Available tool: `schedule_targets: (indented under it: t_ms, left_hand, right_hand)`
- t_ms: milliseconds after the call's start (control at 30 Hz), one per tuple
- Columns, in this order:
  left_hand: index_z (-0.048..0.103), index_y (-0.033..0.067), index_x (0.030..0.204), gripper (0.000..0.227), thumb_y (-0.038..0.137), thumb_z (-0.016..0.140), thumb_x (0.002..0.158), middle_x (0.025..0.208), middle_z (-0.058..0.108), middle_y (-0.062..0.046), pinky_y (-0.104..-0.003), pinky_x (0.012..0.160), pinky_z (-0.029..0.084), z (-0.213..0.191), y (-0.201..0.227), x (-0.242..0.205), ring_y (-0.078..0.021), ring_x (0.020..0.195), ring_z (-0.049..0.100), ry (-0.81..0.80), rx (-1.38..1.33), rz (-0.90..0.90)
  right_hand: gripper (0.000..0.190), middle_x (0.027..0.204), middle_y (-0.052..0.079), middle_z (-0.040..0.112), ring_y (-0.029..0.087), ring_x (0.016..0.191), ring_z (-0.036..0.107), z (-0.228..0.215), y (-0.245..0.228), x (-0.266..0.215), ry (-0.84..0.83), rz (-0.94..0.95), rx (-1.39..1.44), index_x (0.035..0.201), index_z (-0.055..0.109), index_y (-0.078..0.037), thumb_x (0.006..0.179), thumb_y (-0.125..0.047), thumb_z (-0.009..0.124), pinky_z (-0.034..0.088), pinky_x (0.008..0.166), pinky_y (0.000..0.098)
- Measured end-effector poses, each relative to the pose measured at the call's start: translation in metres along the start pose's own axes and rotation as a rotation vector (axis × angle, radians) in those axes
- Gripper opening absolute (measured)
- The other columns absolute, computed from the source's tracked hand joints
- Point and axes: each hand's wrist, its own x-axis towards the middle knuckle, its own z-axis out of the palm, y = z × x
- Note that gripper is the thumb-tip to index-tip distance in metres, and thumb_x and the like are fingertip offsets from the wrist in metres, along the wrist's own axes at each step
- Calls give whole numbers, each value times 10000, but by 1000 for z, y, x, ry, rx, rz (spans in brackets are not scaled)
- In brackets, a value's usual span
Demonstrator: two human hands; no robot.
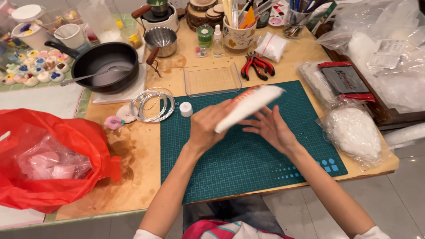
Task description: Kneading and preparing a white clay-like craft material at a workbench.
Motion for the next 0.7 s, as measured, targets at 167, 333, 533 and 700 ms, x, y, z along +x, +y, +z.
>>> schedule_targets:
  t_ms: [167,333,533,700]
  left_hand:
    - [595,202,1390,613,129,767,806,1396,620,-120,-422,955,526,-2,25,14,-305,1147,660,11,363,318]
    - [527,115,1407,599,13,645,829,1426,588,-183,-440,1034,482,6,-2,8,-332,1260,631,88,129,105]
    - [541,79,1409,396,224,601,1045,1104,722,-65,-249,829,524,27,-54,-14,-102,942,654,-109,-946,-589]
    - [695,2,1111,218,204,670,1033,962,733,-28,-227,740,508,34,-62,-20,-64,839,654,-90,-909,-661]
  right_hand:
    - [598,1468,109,570,264,1349,562,7,2,-1,92,-182,75,1515,397,-67,1055,-446,452,451,1131,473]
    - [489,1483,103,556,237,1360,552,-8,-5,-4,246,-291,42,1510,425,-47,1096,-306,454,424,1174,429]
    - [474,1476,104,557,235,1343,561,-19,1,-2,228,-305,26,1509,422,-58,1106,-306,441,440,1152,433]
    - [394,1303,82,643,174,1139,673,-35,11,5,279,-243,-212,1396,515,-59,1062,-264,557,570,989,348]
